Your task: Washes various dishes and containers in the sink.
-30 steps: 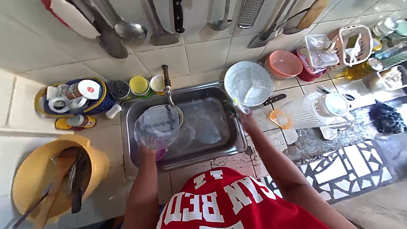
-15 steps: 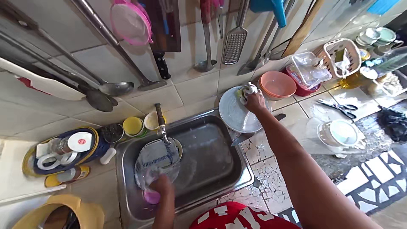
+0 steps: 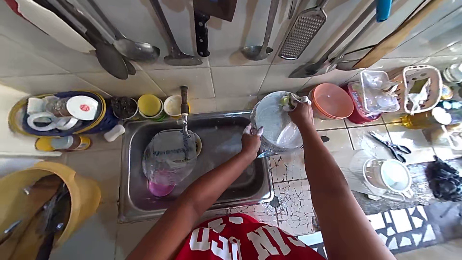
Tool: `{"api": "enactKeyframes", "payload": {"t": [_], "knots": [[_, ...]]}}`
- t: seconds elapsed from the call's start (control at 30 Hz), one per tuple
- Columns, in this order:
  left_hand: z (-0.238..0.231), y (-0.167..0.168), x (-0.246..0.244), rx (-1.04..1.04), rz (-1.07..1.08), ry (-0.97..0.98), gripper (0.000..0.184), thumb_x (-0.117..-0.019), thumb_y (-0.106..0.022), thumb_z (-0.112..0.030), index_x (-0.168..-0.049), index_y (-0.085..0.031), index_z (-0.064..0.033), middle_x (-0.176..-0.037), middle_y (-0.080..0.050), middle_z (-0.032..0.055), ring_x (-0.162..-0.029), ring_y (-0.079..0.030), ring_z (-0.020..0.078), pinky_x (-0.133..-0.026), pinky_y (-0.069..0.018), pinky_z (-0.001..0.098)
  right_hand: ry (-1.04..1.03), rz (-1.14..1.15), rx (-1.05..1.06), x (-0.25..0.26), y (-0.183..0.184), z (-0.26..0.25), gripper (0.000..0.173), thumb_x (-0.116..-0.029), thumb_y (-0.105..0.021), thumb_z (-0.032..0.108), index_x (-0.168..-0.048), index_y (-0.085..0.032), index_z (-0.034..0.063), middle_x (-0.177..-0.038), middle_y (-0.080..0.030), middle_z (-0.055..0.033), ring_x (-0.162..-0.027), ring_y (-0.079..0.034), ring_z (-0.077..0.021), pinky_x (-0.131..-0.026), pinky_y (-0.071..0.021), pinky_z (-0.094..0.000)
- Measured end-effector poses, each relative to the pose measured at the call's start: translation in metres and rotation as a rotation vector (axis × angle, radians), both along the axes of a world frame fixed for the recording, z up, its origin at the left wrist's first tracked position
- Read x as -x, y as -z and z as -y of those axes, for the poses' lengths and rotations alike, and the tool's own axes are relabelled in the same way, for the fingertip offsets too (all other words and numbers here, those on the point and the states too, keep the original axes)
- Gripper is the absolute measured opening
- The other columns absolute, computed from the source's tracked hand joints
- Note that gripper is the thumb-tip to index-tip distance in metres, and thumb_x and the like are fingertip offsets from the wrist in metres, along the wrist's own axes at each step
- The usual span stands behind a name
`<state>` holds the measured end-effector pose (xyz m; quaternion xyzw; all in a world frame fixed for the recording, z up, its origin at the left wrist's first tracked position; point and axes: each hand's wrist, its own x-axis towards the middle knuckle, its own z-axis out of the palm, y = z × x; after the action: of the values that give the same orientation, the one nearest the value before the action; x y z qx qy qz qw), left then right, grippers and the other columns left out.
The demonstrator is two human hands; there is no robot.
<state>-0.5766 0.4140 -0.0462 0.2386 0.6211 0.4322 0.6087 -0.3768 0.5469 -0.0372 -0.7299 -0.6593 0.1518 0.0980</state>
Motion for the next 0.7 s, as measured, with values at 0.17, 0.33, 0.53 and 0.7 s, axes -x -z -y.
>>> {"api": "enactKeyframes", "payload": {"t": [0.17,0.33,0.53,0.7], "knots": [[0.019,-0.02,0.023,0.092,0.412,-0.199,0.048,-0.1126,-0.031,-0.042,-0.151,-0.043,-0.0151,-0.126,-0.063,0.0185,-0.101,-0.068,0.0298,-0.086,-0.058,0.0458,0.038,-0.019,-0.04,0.032,-0.031,0.046,0.059,-0.0908,-0.071,0.031,-0.146,-0.058,0.0154,-0.14,-0.054,-0.0334,-0.125,-0.054,-0.0563,-0.093,-0.045,-0.0755],[0.049,-0.038,0.08,0.01,0.273,-0.171,0.054,-0.1126,-0.026,-0.044,-0.144,-0.05,-0.0079,-0.106,-0.071,0.0169,-0.088,-0.073,0.025,-0.081,-0.0608,0.0392,-0.18,0.093,-0.015,0.085,-0.042,0.115,0.06,-0.0948,-0.067,0.037,-0.143,-0.056,0.0032,-0.138,-0.054,-0.0361,-0.126,-0.052,-0.0576,-0.096,-0.0428,-0.0763],[0.099,-0.042,0.123,-0.051,-0.236,-0.148,0.038,-0.1104,-0.046,-0.031,-0.133,-0.059,-0.0038,-0.123,-0.065,0.016,-0.109,-0.063,0.0234,-0.095,-0.0516,0.0447,-0.796,-0.146,0.165,0.165,-0.031,0.209,0.047,-0.0955,-0.064,0.027,-0.132,-0.064,-0.0028,-0.136,-0.062,-0.0276,-0.135,-0.053,-0.0452,-0.115,-0.036,-0.0649],[0.141,-0.047,0.146,-0.096,-0.298,-0.107,0.035,-0.1088,-0.051,-0.024,-0.132,-0.058,0.0006,-0.11,-0.069,0.0169,-0.09,-0.069,0.0205,-0.084,-0.0579,0.0397,-0.763,-0.051,0.131,0.171,-0.013,0.179,0.052,-0.0896,-0.072,0.019,-0.134,-0.062,-0.0062,-0.131,-0.062,-0.0334,-0.127,-0.057,-0.0505,-0.105,-0.0449,-0.0663]]}}
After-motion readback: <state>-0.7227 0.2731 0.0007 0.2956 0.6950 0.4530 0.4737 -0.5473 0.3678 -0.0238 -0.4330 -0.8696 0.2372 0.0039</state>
